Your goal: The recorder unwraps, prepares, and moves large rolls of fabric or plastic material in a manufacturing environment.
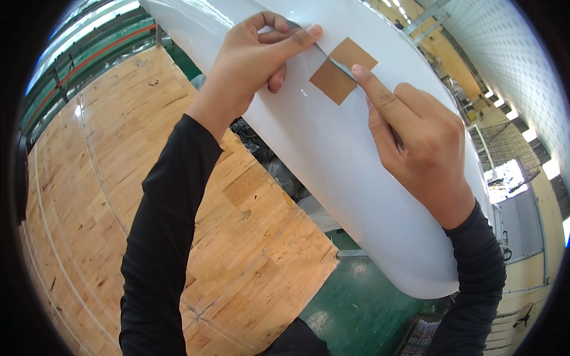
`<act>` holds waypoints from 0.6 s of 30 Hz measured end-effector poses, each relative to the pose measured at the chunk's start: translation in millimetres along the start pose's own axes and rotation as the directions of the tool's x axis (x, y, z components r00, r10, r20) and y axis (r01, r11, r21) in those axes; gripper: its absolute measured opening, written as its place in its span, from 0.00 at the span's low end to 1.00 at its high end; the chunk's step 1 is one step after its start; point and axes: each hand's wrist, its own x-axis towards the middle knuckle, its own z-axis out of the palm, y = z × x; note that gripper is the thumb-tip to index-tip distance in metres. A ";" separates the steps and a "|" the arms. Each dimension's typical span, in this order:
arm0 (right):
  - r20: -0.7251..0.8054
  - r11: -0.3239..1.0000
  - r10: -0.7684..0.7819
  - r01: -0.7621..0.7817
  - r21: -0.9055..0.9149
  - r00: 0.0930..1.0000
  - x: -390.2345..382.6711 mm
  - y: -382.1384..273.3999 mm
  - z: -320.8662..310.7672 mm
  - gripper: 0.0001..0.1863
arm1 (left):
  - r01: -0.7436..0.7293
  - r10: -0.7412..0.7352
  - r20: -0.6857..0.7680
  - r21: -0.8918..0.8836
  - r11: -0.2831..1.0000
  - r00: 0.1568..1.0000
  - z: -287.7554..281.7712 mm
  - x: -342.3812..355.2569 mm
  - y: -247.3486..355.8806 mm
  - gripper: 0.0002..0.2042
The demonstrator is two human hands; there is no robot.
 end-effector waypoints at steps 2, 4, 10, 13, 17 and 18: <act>0.023 1.000 0.016 -0.016 -0.007 1.000 0.1 -0.9 -1.0 0.27 | -0.005 0.004 -0.010 -0.014 1.000 1.000 2.1 -0.7 1.2 0.21; 0.021 1.000 0.011 -0.011 -0.013 1.000 0.9 -1.8 -1.7 0.27 | 0.007 -0.007 -0.026 -0.007 1.000 1.000 1.8 -1.4 2.4 0.21; 0.040 0.999 0.033 -0.034 0.010 0.999 1.3 -3.2 -6.9 0.26 | 0.039 -0.039 -0.008 -0.052 0.998 0.999 0.3 -0.6 3.5 0.21; -0.032 0.995 0.039 -0.036 0.097 0.999 -2.7 1.6 -18.0 0.24 | 0.036 -0.038 -0.044 -0.053 0.998 0.998 2.6 -3.4 2.9 0.22; -0.218 0.993 0.003 0.022 0.112 0.976 -26.5 16.6 -27.3 0.21 | 0.089 -0.091 -0.044 -0.041 0.995 0.995 8.1 -10.5 9.5 0.21; -0.237 0.995 0.011 0.012 0.098 0.971 -31.7 20.8 -27.5 0.20 | 0.065 -0.065 0.002 0.067 0.996 0.998 9.6 -12.2 14.0 0.19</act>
